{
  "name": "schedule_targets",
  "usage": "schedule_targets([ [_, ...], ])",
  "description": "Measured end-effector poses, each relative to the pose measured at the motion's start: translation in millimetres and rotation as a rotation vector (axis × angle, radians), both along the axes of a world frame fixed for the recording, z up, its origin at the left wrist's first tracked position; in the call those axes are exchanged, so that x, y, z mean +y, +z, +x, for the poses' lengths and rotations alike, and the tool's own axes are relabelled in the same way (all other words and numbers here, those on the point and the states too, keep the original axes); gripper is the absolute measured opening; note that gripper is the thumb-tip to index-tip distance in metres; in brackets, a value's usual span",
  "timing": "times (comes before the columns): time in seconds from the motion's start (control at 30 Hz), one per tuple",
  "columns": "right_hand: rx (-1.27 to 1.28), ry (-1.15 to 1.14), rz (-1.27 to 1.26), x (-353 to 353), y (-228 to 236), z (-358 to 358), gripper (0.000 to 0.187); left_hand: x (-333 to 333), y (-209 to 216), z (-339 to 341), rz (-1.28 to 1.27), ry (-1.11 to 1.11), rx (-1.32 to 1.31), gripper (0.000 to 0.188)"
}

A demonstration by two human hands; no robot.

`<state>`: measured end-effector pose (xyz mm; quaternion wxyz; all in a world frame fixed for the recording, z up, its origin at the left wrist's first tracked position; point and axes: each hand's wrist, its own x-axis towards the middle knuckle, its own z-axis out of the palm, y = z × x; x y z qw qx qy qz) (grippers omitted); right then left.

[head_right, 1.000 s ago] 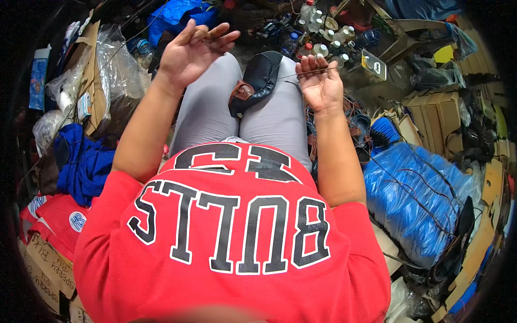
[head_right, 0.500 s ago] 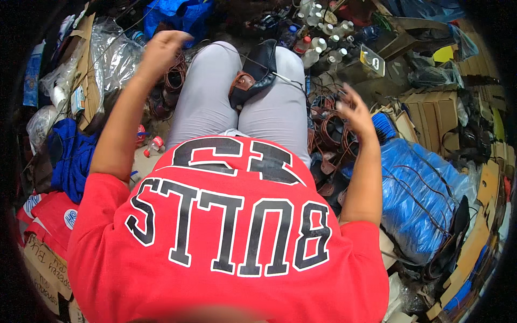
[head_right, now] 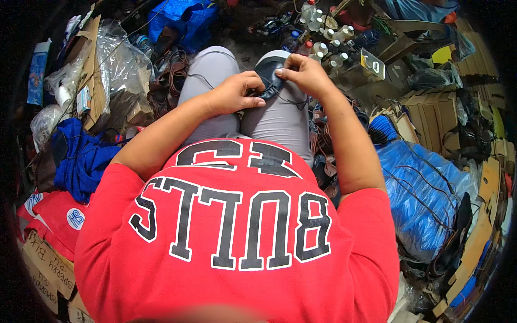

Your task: Hand-sewing or stitching the upper component of a leather shoe.

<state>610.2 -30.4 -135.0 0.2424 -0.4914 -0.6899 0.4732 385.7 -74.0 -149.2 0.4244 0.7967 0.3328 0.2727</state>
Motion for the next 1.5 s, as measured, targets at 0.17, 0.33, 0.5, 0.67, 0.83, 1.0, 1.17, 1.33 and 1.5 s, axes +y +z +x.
schedule_targets([
  [0.17,-0.22,-0.261,0.605,-19.4,12.6,-19.3,0.029,23.0,18.0,-14.1,0.069,0.056,0.097,0.024],
  [0.33,-0.03,-0.046,-0.141,-45.0,26.7,-15.4,0.039,50.6,36.4,13.1,-0.271,0.144,0.178,0.029],
  [0.5,-0.21,0.088,-0.071,-52.4,41.0,-14.8,0.028,69.8,18.8,25.9,-0.162,-0.051,0.183,0.032],
  [0.67,0.153,0.002,-0.049,-80.3,71.5,8.7,0.025,72.9,23.1,26.0,-0.172,0.019,0.229,0.03],
  [0.83,0.072,-0.079,-0.029,-76.6,66.4,11.9,0.015,87.7,24.8,13.9,-0.415,-0.251,0.105,0.027],
  [1.0,-0.279,0.003,0.273,-65.5,53.3,1.8,0.017,86.5,36.1,11.3,-0.49,-0.32,0.172,0.033],
  [1.17,-0.346,0.034,0.335,-58.3,50.9,-0.5,0.017,83.9,34.6,9.1,-0.502,-0.317,0.168,0.034],
  [1.33,-0.434,0.053,0.314,-55.5,56.6,-8.7,0.017,84.5,31.3,8.8,-0.506,-0.327,0.147,0.034],
  [1.5,-0.26,0.046,0.209,-44.0,41.8,-1.2,0.017,91.5,27.9,16.5,-0.419,-0.351,0.166,0.029],
])
